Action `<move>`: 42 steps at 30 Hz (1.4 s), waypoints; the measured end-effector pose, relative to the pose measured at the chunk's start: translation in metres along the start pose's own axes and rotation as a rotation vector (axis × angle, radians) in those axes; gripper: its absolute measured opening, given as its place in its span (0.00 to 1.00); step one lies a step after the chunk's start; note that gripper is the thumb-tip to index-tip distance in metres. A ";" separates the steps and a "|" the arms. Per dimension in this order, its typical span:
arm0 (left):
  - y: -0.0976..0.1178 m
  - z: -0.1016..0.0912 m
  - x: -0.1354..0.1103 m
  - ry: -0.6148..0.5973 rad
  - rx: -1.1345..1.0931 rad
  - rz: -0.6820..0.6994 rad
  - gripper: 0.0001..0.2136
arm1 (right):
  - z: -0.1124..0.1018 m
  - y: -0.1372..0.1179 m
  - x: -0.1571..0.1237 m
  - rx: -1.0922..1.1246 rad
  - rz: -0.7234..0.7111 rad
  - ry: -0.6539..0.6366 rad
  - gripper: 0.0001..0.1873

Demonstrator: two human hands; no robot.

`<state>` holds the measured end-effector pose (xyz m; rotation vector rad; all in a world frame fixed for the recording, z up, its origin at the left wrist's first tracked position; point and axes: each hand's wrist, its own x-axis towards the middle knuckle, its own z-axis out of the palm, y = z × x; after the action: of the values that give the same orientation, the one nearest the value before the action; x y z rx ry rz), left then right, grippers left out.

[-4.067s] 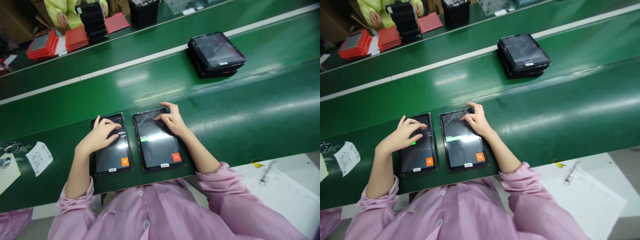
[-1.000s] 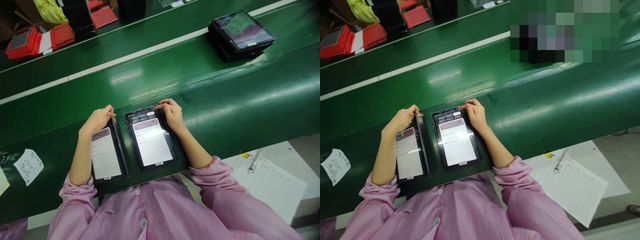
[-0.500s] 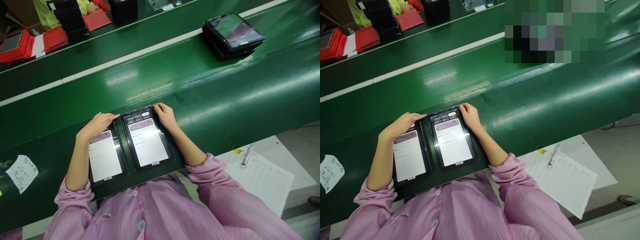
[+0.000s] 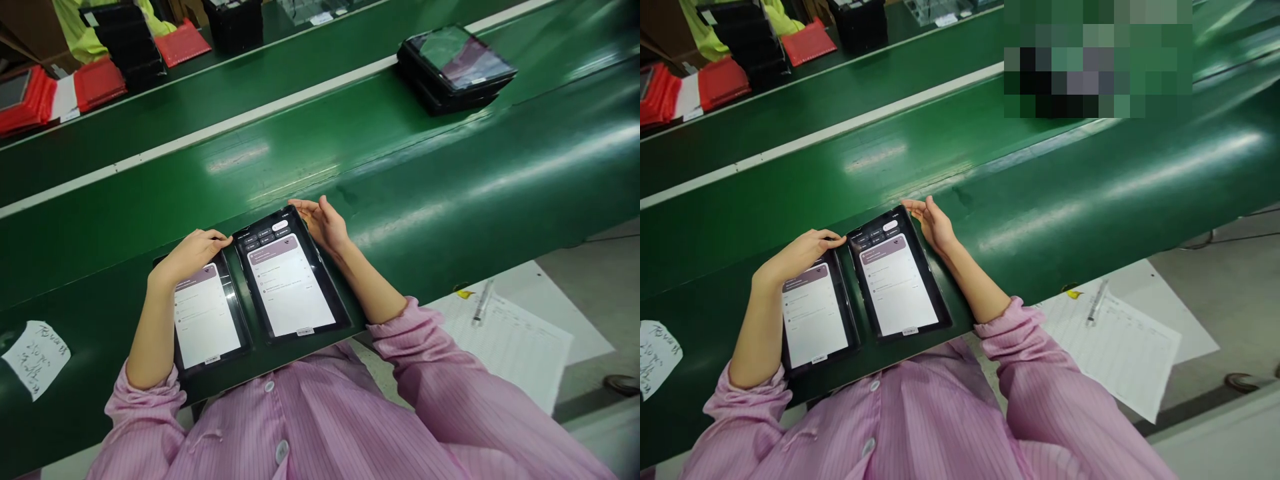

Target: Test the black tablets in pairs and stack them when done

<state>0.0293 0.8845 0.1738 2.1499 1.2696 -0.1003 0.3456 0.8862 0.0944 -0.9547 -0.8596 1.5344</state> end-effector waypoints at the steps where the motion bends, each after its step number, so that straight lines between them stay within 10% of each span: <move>1: 0.001 0.000 0.000 -0.003 0.000 -0.003 0.33 | 0.000 0.001 0.001 -0.004 -0.013 -0.010 0.36; 9: -0.016 -0.011 -0.010 0.009 0.000 -0.044 0.28 | -0.008 0.009 -0.001 -0.667 -0.218 0.087 0.44; 15: -0.030 -0.017 -0.019 -0.006 0.014 -0.063 0.29 | 0.000 0.000 -0.015 -1.059 -0.492 -0.093 0.43; 24: -0.040 -0.027 -0.028 -0.039 -0.083 -0.178 0.33 | -0.009 -0.009 -0.014 -0.990 -0.502 0.002 0.37; 32: -0.034 -0.015 -0.024 -0.080 0.084 -0.079 0.54 | -0.022 -0.002 -0.014 -0.941 -0.230 -0.265 0.51; 36: -0.032 -0.016 -0.021 -0.003 0.098 -0.071 0.44 | -0.023 -0.004 -0.018 -1.104 -0.309 -0.460 0.69; 42: -0.034 -0.019 -0.021 0.108 -0.028 -0.137 0.22 | -0.020 0.004 -0.012 -0.921 -0.269 -0.157 0.41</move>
<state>-0.0147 0.8904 0.1807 2.0675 1.4719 -0.0232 0.3632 0.8745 0.0836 -1.2875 -1.8027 0.9585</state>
